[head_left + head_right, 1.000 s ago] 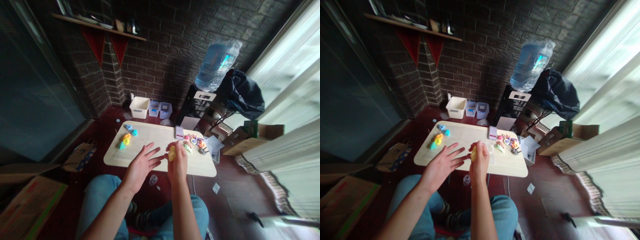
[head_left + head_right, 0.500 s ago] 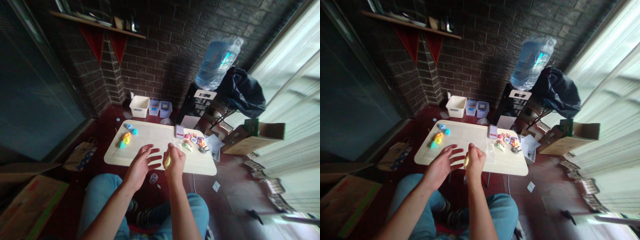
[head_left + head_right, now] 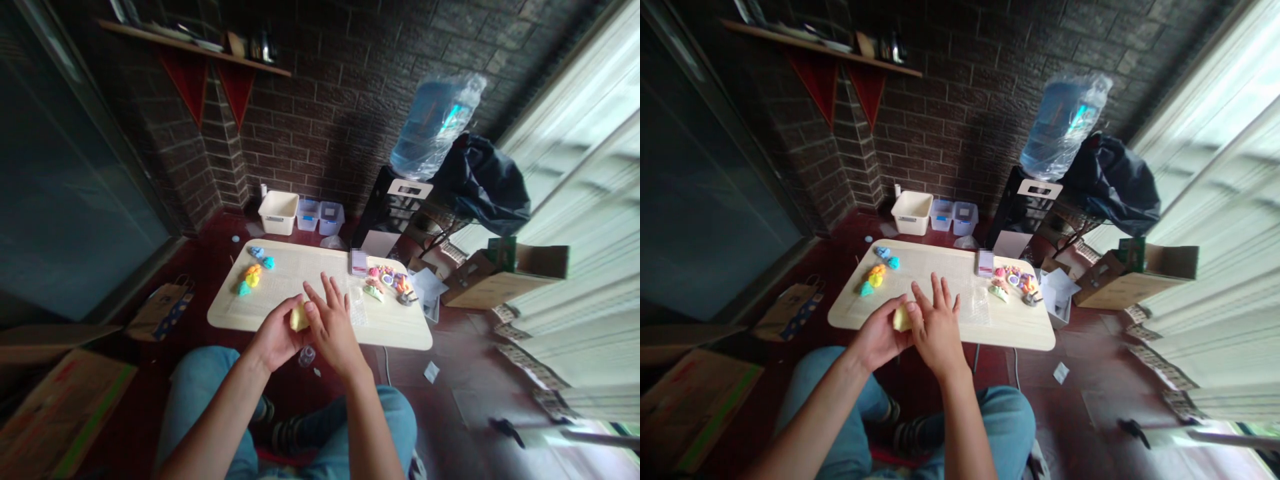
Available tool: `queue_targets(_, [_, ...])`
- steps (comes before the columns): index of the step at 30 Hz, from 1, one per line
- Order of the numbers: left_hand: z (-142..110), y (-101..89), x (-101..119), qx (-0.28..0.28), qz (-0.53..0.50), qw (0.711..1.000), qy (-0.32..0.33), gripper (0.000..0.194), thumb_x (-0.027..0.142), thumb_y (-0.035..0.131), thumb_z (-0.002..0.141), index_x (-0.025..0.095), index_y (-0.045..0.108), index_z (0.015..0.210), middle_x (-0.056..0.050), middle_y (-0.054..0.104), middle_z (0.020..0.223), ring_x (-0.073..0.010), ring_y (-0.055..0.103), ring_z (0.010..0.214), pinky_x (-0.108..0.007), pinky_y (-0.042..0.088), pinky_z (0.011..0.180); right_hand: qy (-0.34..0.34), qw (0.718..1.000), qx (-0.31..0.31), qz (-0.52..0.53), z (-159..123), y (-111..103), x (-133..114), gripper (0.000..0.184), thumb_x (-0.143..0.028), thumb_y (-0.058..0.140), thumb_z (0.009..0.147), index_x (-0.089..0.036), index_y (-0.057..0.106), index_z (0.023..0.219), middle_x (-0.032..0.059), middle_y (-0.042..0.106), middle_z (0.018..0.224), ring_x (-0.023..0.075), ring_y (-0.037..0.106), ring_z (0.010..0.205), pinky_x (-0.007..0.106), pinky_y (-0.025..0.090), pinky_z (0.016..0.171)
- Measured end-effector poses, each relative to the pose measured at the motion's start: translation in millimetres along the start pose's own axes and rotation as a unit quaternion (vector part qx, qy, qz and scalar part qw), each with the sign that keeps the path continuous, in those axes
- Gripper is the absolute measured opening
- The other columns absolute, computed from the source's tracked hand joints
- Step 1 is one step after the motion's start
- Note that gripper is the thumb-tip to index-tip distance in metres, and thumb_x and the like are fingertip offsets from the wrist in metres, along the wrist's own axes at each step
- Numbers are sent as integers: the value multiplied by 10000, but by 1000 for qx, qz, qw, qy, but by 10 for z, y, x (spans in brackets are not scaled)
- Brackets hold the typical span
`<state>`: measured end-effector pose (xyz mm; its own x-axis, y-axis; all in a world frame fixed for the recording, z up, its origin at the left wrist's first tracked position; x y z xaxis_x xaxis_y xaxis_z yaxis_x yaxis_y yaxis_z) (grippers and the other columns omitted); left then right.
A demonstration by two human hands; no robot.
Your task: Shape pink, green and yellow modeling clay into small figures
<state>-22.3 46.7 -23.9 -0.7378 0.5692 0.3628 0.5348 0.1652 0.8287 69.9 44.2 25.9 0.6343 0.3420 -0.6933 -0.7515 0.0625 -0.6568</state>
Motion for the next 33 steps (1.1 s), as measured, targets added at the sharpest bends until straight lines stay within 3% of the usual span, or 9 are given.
queue_targets(4, [-13,-9,99,17,23,1000,3,63,185,586,844,137,603,807,-43,656,724,-156,651,604,-275,552,534,50,988,69,132,-60,-105,145,438,-436,360,1006,-244,573,1336,115,457,1486,276,383,1394,532,278,1134])
queue_targets(8, [-27,143,102,-62,28,998,-3,197,320,637,853,166,548,769,2,573,696,-117,584,541,-241,517,461,93,963,142,210,-116,-191,261,458,-460,366,998,-185,689,1170,122,625,1307,245,542,1246,432,362,1086])
queue_targets(11, [-16,181,130,-55,32,998,27,130,183,660,820,176,531,811,9,574,737,-104,620,585,-197,537,488,126,948,161,245,-158,-222,302,490,-482,359,992,-165,716,1098,118,691,1201,239,595,1172,409,390,1049])
queue_targets(14, [-12,171,172,-24,48,997,56,288,17,644,762,194,545,967,-40,651,961,-141,699,773,-201,591,597,150,940,179,248,-205,-267,310,501,-501,371,981,-160,732,1050,113,718,1148,250,609,1151,405,403,1021])
queue_targets(17, [-19,195,183,-47,63,995,60,391,4,695,733,180,576,1062,-75,661,1054,-82,672,691,-94,516,471,166,936,195,242,-248,-309,309,524,-512,359,980,-160,745,1014,112,736,1101,257,624,1123,402,409,1001])
queue_targets(21, [-19,222,160,-92,45,993,56,218,193,815,695,106,629,768,-13,608,715,-35,549,500,-50,335,286,177,931,202,247,-274,-309,309,560,-524,335,982,-154,755,961,110,751,1034,251,650,1060,391,416,977])
queue_targets(26, [-21,279,144,-104,47,990,77,387,369,835,666,119,556,570,56,474,514,-10,396,354,-67,235,216,178,929,204,251,-282,-250,275,585,-540,330,976,-149,761,920,112,758,964,244,674,950,387,441,920])
queue_targets(33, [-6,331,135,-88,51,992,77,537,411,811,674,163,389,452,88,342,364,-32,271,255,-123,181,186,176,927,188,272,-299,-159,188,583,-539,332,974,-153,753,856,102,751,892,239,675,899,386,458,893])
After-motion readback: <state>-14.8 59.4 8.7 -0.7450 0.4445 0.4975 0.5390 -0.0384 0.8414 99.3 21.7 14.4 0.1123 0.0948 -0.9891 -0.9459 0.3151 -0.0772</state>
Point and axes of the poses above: each hand's wrist, its own z-axis towards the middle knuckle, its own y-axis out of the palm, x = y × z, the point moved 6 cm from there along z, towards the middle knuckle
